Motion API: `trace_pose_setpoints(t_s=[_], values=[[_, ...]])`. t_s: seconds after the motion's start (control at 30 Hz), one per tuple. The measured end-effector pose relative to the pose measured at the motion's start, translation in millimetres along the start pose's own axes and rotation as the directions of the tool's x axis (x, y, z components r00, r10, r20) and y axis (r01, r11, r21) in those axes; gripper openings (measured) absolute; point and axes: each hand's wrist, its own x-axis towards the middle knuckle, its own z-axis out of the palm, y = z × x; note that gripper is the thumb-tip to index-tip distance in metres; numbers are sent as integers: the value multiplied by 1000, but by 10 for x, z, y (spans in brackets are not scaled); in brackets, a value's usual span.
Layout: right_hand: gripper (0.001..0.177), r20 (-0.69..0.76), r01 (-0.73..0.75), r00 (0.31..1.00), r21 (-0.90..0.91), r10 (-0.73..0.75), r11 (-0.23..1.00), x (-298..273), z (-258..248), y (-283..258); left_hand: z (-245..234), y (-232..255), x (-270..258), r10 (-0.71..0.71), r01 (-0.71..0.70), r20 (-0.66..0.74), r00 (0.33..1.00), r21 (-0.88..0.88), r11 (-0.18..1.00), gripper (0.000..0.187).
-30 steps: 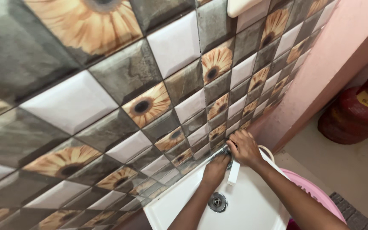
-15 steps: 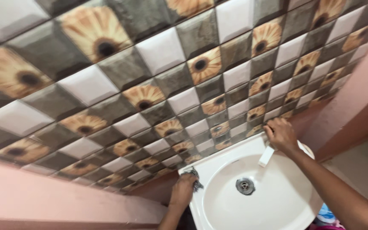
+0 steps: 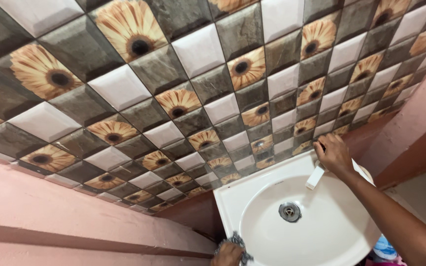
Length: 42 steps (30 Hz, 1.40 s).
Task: The person cleans a small corner sink and its faucet. They use a wire wool pad and liquid soap to scrub the surfaces of the ceramic sink and the chrome-colored faucet by hand.
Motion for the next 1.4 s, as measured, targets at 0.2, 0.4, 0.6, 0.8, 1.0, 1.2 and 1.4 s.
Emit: trace_pose_setpoints(t_s=[0.2,0.4,0.6,0.8,1.0,1.2,1.4], values=[[18,-7,-41,999,7,41,999,16,12,-20,-475,-30,1011,-217,293,-242,946,348,891,38],[17,-25,-60,998,5,61,998,51,4,-51,-581,-36,1659,-417,461,-204,885,272,845,16],[17,-21,-75,997,25,76,997,96,-10,-76,41,297,2228,-420,425,-78,904,65,903,37],[18,-12,-88,996,39,88,995,118,-36,-74,464,1213,3399,216,-274,-221,951,-280,920,44],[20,38,-124,992,29,123,992,177,-57,-54,161,1369,3671,71,-36,237,969,-149,988,21],[19,35,-132,991,33,131,991,190,-58,-71,195,1000,3371,355,-387,-186,916,-178,905,24],[18,-31,-27,999,59,29,998,182,-83,-68,582,1178,3896,204,-196,93,975,-88,977,10]])
